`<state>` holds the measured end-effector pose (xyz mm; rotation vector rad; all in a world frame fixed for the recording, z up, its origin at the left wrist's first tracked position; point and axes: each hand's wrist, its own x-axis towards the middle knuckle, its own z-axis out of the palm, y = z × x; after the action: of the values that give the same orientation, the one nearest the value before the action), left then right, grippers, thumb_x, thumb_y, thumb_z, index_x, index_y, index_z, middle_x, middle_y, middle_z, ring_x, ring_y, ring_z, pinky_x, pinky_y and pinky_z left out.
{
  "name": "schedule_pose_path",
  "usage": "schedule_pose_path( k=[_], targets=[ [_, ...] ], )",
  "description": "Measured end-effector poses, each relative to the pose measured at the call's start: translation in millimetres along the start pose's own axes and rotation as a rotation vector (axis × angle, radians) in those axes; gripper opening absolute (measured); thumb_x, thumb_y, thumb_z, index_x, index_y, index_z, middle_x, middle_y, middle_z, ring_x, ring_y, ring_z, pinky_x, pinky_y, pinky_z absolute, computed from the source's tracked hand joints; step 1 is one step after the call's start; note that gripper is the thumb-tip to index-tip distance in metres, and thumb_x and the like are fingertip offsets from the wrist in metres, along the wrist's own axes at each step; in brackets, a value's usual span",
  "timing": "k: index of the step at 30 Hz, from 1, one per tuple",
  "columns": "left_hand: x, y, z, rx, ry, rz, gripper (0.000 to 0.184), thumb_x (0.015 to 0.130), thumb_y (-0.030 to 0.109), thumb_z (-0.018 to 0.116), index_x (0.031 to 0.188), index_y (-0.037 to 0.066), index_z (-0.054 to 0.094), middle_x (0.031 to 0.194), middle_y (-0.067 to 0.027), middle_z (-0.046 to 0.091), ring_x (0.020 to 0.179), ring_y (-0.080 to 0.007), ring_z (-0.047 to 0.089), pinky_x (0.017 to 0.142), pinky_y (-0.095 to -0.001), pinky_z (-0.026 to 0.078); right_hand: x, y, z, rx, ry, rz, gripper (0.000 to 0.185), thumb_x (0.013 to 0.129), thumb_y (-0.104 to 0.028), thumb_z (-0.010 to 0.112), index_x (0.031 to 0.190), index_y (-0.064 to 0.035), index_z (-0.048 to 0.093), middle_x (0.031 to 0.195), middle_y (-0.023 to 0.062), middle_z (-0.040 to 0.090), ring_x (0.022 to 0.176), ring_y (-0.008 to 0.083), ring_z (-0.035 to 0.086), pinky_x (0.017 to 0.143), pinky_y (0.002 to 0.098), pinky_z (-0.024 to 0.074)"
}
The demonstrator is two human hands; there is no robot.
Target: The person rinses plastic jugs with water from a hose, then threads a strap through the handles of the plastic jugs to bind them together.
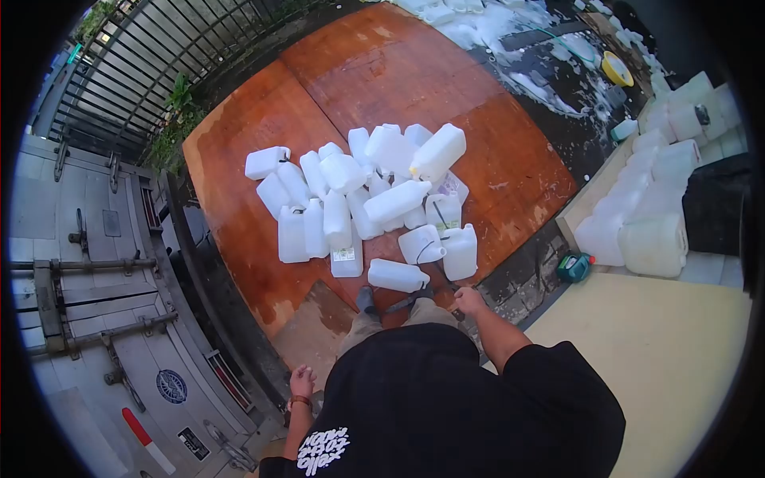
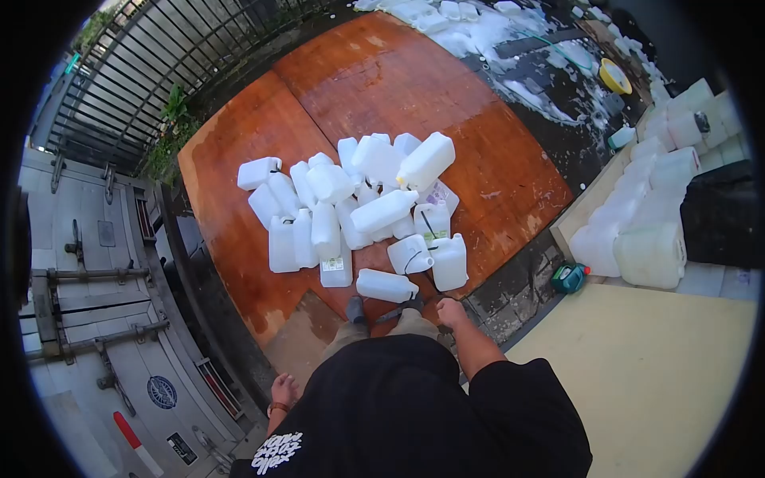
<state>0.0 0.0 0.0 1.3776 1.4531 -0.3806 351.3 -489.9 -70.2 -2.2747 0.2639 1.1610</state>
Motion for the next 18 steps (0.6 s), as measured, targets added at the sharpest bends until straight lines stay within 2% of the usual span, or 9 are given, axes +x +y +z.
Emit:
schedule_pose_path(
  k=[2,3,5,6,7,9,12,14,18],
  targets=[
    [-20.5,4.6,1.1,-0.14,0.085,0.088,0.045,0.09,0.017,0.066,0.13,0.001,0.052,0.103,-0.0097,0.067,0.074,-0.022,0.066,0.06,-0.031,0.053,-12.0,11.2,-1.7,-0.147,0.035,-0.106,0.029,0.082,-0.022,0.062,0.107,-0.0094,0.07,0.109,0.0152,0.069,0.106,0.0319,0.065,0.094,0.041,0.0498],
    [-8.0,-4.9,-8.7,-0.158,0.092,0.07,0.045,0.09,0.017,0.066,0.13,0.001,0.052,0.103,-0.0097,0.067,0.074,-0.022,0.066,0.06,-0.031,0.053,-6.2,4.3,10.0,-0.147,0.02,-0.089,0.028,0.082,-0.021,0.062,0.107,-0.0097,0.07,0.109,0.0147,0.069,0.106,0.032,0.065,0.094,0.0406,0.0499],
    [-12.2,-28.9,-14.2,-0.179,0.117,0.034,0.043,0.09,0.018,0.066,0.128,0.0,0.054,0.104,-0.0101,0.066,0.077,-0.0218,0.066,0.064,-0.0304,0.054,-13.0,3.0,15.3,-0.167,-0.01,-0.069,0.028,0.082,-0.02,0.064,0.107,-0.0099,0.071,0.108,0.0136,0.07,0.106,0.0318,0.065,0.094,0.0402,0.0502],
    [-25.7,-29.9,-8.3,-0.152,0.166,0.071,0.039,0.089,0.017,0.066,0.124,0.0,0.058,0.103,-0.0084,0.067,0.081,-0.0194,0.067,0.07,-0.0304,0.055,-10.1,6.7,21.3,-0.187,-0.026,-0.056,0.028,0.081,-0.02,0.065,0.107,-0.0099,0.071,0.108,0.0129,0.07,0.105,0.0314,0.065,0.094,0.0401,0.0505],
    [-40.6,-32.9,-3.1,-0.189,0.19,0.068,0.039,0.089,0.017,0.066,0.124,0.0,0.058,0.103,-0.0084,0.067,0.081,-0.0194,0.067,0.07,-0.0304,0.055,-10.9,13.3,26.5,-0.175,-0.058,-0.088,0.029,0.081,-0.02,0.066,0.107,-0.0093,0.071,0.108,0.0127,0.071,0.104,0.0307,0.066,0.093,0.04,0.0507],
    [-60.0,-33.2,-3.3,0.029,0.152,0.027,0.031,0.089,0.016,0.065,0.115,-0.001,0.064,0.097,-0.0065,0.069,0.085,-0.0153,0.066,0.077,-0.03,0.054,-12.5,18.5,35.8,-0.182,-0.145,-0.113,0.029,0.08,-0.021,0.067,0.106,-0.0081,0.071,0.107,0.0124,0.071,0.103,0.0293,0.067,0.092,0.0395,0.0513],
    [-11.3,-145.4,-32.0,0.186,0.026,0.273,0.031,0.09,0.02,0.065,0.116,0.003,0.063,0.099,-0.009,0.07,0.087,-0.0193,0.067,0.076,-0.0341,0.054,-13.7,25.0,53.3,-0.266,-0.201,-0.077,0.029,0.081,-0.022,0.067,0.106,-0.0072,0.072,0.106,0.013,0.071,0.101,0.0279,0.068,0.091,0.0383,0.0521],
    [-9.1,-146.8,-41.8,0.363,0.021,0.29,0.03,0.09,0.02,0.063,0.115,0.004,0.064,0.1,-0.0103,0.07,0.088,-0.0222,0.067,0.076,-0.0364,0.053,3.1,29.9,64.6,-0.329,-0.184,-0.08,0.029,0.081,-0.021,0.067,0.106,-0.0069,0.071,0.105,0.0134,0.071,0.1,0.028,0.068,0.088,0.0377,0.0531],
    [45.2,-145.2,-89.3,0.604,0.017,0.338,0.028,0.09,0.02,0.059,0.113,0.005,0.064,0.103,-0.0129,0.069,0.09,-0.028,0.066,0.077,-0.0409,0.053,19.8,-55.2,72.6,-0.359,-0.047,-0.081,0.03,0.08,-0.02,0.065,0.106,-0.0072,0.072,0.104,0.0145,0.071,0.099,0.0285,0.068,0.087,0.0375,0.0532]
  ],
)
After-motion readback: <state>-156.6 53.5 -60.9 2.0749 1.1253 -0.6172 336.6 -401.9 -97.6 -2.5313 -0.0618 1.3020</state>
